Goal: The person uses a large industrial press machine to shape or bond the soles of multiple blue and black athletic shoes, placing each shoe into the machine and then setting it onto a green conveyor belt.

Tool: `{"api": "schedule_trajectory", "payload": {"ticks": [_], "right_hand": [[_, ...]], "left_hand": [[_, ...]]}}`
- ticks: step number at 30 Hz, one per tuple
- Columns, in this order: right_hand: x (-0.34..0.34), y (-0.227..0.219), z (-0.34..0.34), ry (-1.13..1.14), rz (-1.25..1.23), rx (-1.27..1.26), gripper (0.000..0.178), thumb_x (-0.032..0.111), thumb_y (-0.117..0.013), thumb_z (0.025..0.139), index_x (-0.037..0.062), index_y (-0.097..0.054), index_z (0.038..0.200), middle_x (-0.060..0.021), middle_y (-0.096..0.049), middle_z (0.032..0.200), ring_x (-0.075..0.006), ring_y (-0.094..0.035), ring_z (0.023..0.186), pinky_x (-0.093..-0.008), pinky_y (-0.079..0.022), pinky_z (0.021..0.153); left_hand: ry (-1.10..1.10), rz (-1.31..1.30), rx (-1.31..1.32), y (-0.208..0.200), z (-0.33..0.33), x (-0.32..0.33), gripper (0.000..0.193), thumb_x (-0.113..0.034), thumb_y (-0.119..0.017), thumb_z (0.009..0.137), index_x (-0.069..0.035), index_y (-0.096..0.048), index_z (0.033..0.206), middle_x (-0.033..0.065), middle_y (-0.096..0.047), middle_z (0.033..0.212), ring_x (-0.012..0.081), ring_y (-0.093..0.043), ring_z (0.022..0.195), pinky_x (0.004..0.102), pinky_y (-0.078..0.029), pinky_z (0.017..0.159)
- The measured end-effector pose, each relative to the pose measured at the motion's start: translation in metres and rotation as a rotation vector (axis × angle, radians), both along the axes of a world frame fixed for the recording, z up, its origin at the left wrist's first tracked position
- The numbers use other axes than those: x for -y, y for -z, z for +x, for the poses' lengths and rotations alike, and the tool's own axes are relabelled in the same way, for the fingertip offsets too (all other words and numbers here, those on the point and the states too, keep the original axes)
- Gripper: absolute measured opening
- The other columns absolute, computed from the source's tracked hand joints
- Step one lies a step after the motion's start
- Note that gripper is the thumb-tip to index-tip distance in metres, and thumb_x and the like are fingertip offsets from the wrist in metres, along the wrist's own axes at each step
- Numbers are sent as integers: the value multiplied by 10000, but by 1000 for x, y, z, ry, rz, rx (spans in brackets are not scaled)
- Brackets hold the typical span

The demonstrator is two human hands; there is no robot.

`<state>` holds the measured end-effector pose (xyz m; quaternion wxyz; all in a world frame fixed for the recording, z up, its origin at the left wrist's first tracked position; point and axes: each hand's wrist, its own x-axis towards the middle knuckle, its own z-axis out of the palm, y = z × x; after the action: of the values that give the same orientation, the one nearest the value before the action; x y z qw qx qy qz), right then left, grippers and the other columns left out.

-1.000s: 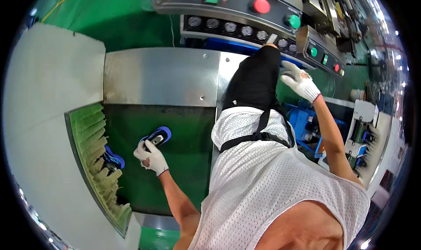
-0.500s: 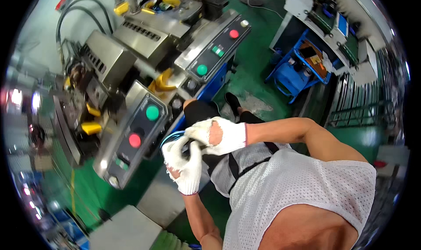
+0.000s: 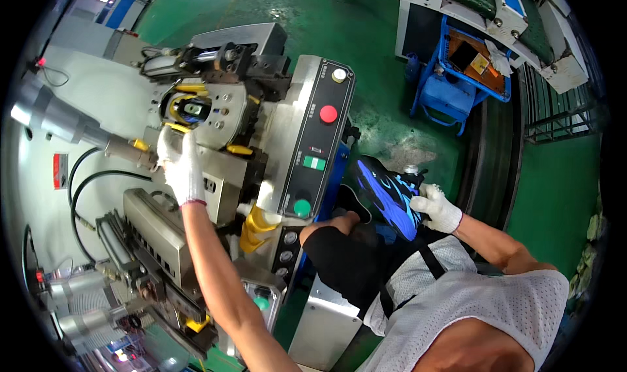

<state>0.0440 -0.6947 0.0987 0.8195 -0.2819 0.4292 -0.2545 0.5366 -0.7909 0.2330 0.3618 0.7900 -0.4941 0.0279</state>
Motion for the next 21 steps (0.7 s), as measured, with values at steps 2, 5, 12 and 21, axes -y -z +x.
{"api": "schedule_trajectory", "payload": {"ticks": [2, 5, 12, 21], "right_hand": [[4, 43, -12, 52, 64, 0, 695, 411, -833, 854, -98, -525, 1213, -100, -624, 1136, -157, -635, 1038, -329, -551, 874], [19, 56, -10, 83, 40, -142, 639, 448, -838, 831, -64, -552, 1085, -64, -591, 1003, -115, -580, 913, -289, -503, 743], [24, 72, -16, 180, 125, -170, 669, 435, -827, 810, -91, -584, 1144, -56, -646, 957, -82, -583, 811, -265, -462, 633], [15, 80, -11, 27, -223, -355, 426, 233, -782, 881, -29, -566, 1139, -32, -581, 960, -113, -549, 870, -304, -470, 709]], "left_hand": [[-51, 84, -48, 14, 46, 53, 619, -251, -719, 947, 27, -532, 1469, 201, -602, 1437, 300, -584, 1305, 386, -449, 1104], [-107, 184, -114, 35, 99, 101, 660, -277, -724, 933, 32, -521, 1480, 206, -608, 1425, 305, -599, 1283, 381, -458, 1088], [-71, 99, -80, 75, 119, 155, 334, -166, -616, 1004, -140, -700, 1325, 145, -717, 1237, 232, -698, 1051, 356, -559, 921], [-216, -599, -141, -23, -10, 68, 323, -106, -613, 1033, -7, -648, 1338, 172, -699, 1261, 242, -683, 1089, 324, -545, 963]]}}
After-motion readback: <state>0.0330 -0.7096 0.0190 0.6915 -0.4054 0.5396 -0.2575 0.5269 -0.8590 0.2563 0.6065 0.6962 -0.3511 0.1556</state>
